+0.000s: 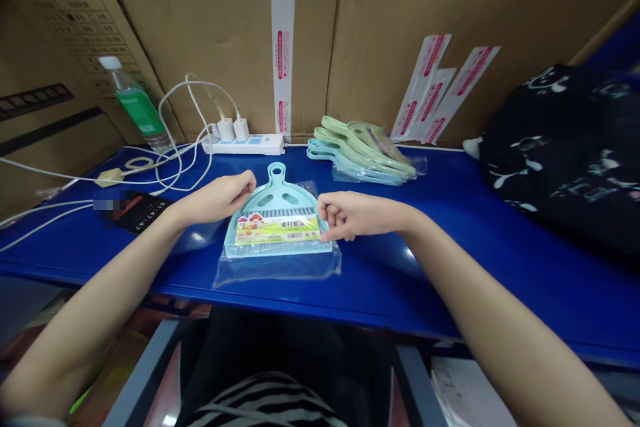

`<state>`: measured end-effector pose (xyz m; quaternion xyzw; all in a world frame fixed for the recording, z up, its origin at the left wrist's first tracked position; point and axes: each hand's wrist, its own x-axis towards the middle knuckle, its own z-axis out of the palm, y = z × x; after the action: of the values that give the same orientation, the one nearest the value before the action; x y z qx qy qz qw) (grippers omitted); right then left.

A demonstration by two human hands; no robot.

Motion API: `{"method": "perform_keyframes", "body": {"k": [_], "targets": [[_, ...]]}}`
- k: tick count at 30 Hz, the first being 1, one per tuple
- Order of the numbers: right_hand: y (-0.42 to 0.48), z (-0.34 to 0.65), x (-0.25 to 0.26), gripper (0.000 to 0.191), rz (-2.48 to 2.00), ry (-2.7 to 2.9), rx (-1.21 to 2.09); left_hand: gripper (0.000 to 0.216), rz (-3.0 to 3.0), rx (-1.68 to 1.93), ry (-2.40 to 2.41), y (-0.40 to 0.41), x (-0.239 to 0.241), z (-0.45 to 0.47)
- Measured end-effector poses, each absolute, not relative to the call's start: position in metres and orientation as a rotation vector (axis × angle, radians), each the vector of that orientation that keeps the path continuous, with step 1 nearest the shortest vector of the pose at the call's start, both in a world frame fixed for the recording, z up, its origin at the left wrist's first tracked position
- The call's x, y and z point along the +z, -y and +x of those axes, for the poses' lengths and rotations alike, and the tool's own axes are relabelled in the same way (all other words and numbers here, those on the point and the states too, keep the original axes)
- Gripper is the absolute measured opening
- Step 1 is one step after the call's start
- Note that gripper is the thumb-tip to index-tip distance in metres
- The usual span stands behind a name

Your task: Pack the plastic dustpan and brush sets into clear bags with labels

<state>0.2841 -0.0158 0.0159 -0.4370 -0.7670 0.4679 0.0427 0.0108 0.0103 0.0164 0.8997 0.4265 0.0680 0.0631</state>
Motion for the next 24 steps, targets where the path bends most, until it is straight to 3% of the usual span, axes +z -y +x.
{"method": "perform_keyframes", "body": {"k": [15,19,24], "targets": [[0.021,0.280,0.015,0.037,-1.389,2.403,1.229,0.020,2.813,0.134,-1.595,-0.002,0.018,0.027],[0.020,0.280,0.015,0.037,-1.404,2.396,1.237,0.015,2.885,-0.023,-1.355,0.006,0.020,0.029],[0.019,0.281,0.013,0.039,-1.417,2.374,1.281,0.011,2.888,0.043,-1.042,0.009,0.018,0.028]]}}
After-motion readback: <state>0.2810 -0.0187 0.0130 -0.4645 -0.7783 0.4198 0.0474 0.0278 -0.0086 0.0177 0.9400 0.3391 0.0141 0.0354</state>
